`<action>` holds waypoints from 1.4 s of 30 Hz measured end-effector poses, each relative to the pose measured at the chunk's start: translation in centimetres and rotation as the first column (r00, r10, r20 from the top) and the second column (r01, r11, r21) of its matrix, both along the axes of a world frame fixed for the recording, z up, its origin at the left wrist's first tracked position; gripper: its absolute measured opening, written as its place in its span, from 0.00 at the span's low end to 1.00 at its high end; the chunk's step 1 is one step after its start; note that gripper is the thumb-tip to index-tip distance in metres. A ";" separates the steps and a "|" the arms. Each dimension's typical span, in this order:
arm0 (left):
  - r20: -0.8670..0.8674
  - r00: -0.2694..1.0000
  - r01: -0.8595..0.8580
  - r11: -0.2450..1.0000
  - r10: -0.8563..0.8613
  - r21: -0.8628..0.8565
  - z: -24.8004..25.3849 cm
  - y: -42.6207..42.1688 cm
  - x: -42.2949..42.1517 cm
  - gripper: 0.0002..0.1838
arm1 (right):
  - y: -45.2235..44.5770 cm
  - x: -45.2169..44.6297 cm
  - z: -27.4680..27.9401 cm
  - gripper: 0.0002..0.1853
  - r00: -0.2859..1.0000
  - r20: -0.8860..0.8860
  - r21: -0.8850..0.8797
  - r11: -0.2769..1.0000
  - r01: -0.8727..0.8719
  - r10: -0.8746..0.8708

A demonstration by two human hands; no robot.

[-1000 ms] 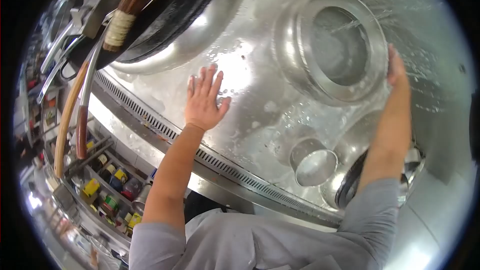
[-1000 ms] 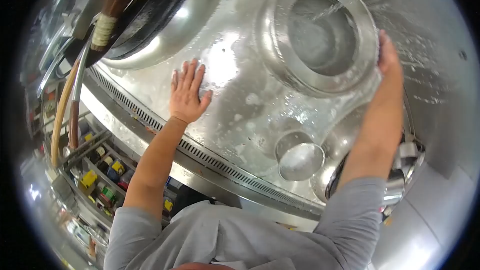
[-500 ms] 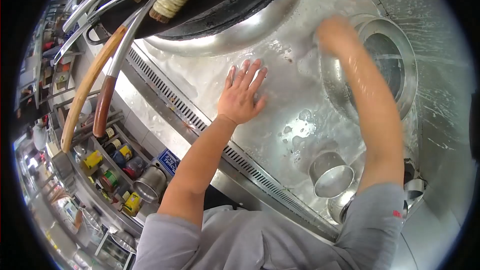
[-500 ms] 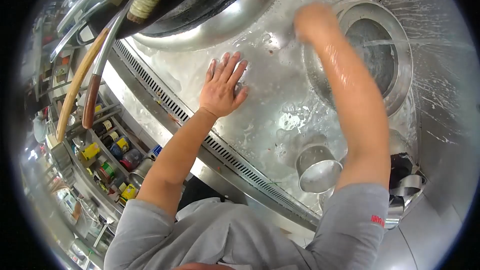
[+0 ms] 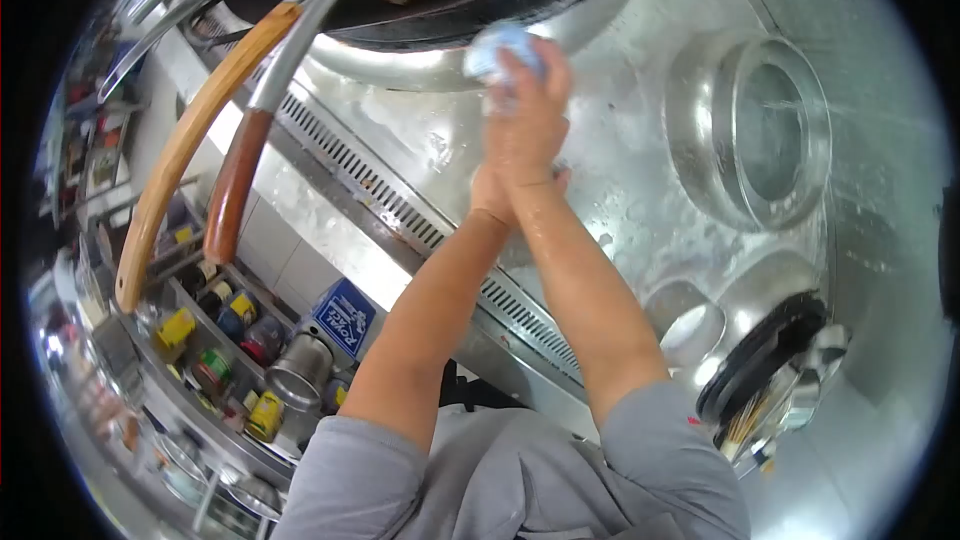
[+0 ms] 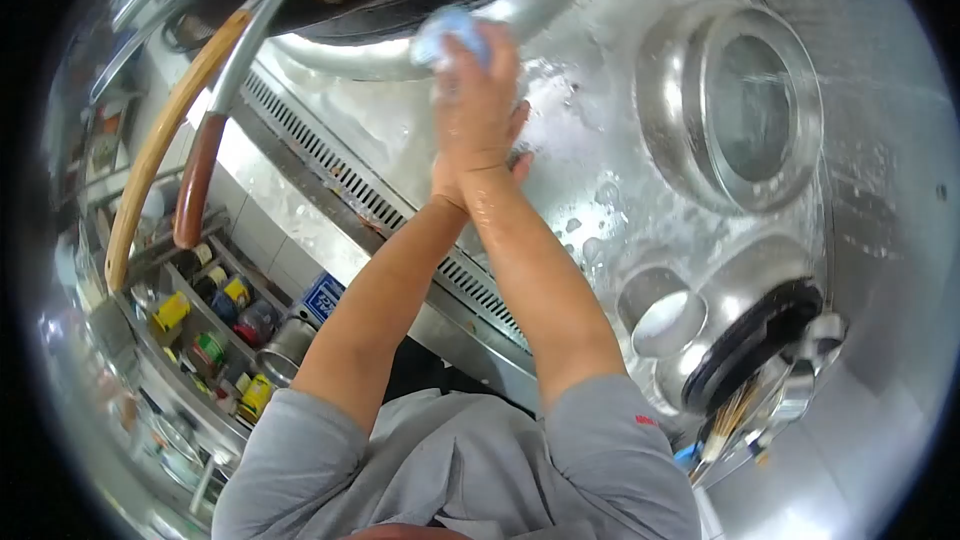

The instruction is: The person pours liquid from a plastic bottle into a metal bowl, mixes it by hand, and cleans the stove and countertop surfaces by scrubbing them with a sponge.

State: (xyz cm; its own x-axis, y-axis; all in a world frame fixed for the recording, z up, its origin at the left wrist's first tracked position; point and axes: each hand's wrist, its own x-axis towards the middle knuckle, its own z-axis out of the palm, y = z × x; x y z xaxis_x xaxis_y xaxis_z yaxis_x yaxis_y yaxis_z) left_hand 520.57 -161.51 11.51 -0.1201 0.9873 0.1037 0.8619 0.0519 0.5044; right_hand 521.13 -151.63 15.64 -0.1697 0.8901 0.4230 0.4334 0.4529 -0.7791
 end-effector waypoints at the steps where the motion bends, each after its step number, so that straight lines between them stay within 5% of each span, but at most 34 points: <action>1: -0.025 0.999 0.033 0.999 -0.033 -0.027 0.5 0.2 0.0 0.36 | 0.1 0.3 0.3 0.19 0.998 0.064 0.074 0.997 -0.025 0.020; 3: -0.080 0.995 0.061 0.994 -0.068 -0.087 1.4 0.7 -0.1 0.34 | 2.5 1.7 -0.3 0.19 0.994 0.106 0.192 0.981 0.009 -0.030; 4: -0.284 0.948 0.070 0.965 -0.143 -0.251 0.9 0.9 0.1 0.35 | 4.7 3.0 -1.5 0.22 0.993 0.077 0.218 0.973 0.074 -0.093; 6: -0.114 0.993 0.043 0.999 -0.038 0.034 0.9 0.9 0.2 0.34 | 8.3 7.3 -1.9 0.21 0.971 0.185 -0.129 0.975 0.179 -0.153; 9: -0.114 0.993 0.035 0.998 -0.029 0.054 0.4 1.0 0.4 0.33 | 4.3 13.0 -3.2 0.21 0.834 0.552 0.036 0.999 -0.001 -0.019; 12: -0.154 0.987 0.055 0.991 -0.036 0.121 -1.1 2.0 0.2 0.31 | -3.6 16.2 -3.5 0.21 0.820 0.565 0.126 0.992 0.019 -0.087; 16: -0.125 0.980 0.170 0.974 -0.152 0.147 -0.9 1.2 -0.7 0.26 | -15.2 22.1 -1.6 0.22 0.842 0.536 0.015 0.998 0.053 -0.053; 19: 0.103 0.939 0.336 0.939 -0.328 -0.073 2.3 -0.8 -4.2 0.22 | -19.9 23.5 -1.2 0.22 0.833 0.549 -0.081 0.989 0.127 -0.061; 24: 0.217 0.946 -0.204 0.963 0.240 -0.178 7.3 -6.3 -11.1 0.21 | -17.5 10.0 0.9 0.17 0.974 0.192 -0.073 0.991 -0.109 0.121; 26: 0.165 0.942 -0.283 0.956 0.291 -0.073 6.4 -8.5 -13.9 0.24 | -16.0 2.2 -4.3 0.18 0.950 0.057 -0.413 0.873 -0.259 0.308; 27: 0.171 0.962 -0.206 0.977 0.211 -0.047 5.4 -9.6 -15.5 0.24 | -16.2 1.0 -1.9 0.14 0.760 0.451 -0.270 0.883 -0.385 0.469; 30: 0.085 0.991 -0.076 0.969 0.098 -0.236 4.7 -12.4 -17.1 0.24 | -20.4 0.4 -1.8 0.14 0.852 0.453 -0.211 0.960 -0.182 0.261; 33: -0.028 0.999 0.024 0.962 -0.033 -0.272 4.7 -13.4 -15.8 0.19 | -22.7 11.3 -0.3 0.10 0.750 0.517 -0.515 0.850 -0.113 0.412; 34: 0.060 0.998 0.031 0.955 -0.014 -0.297 5.0 -13.2 -14.8 0.18 | -24.4 15.8 -0.5 0.12 0.716 0.551 -0.594 0.804 -0.024 0.428; 36: 0.189 0.981 0.029 0.941 0.037 -0.337 5.5 -12.5 -12.9 0.15 | -29.7 27.4 -3.6 0.11 0.886 0.438 -0.442 0.895 0.063 0.154; 38: 0.278 0.957 0.026 0.927 0.086 -0.375 4.7 -12.0 -11.5 0.13 | -33.9 36.9 -0.1 0.13 0.808 0.589 -0.391 0.880 0.272 0.012; 39: 0.405 0.911 0.073 0.938 0.075 -0.338 4.0 -12.1 -10.1 0.12 | -36.4 41.7 -1.5 0.12 0.720 0.685 -0.347 0.818 0.459 -0.112; 41: 0.630 0.775 0.163 0.951 0.041 -0.263 2.9 -12.9 -7.0 0.13 | -39.0 47.9 2.9 0.13 0.563 0.790 -0.398 0.493 0.773 -0.245; 42: 0.540 0.842 0.192 0.942 -0.013 -0.276 3.9 -13.3 -4.5 0.17 | -40.9 51.2 2.9 0.15 0.503 0.805 -0.360 0.415 0.836 -0.314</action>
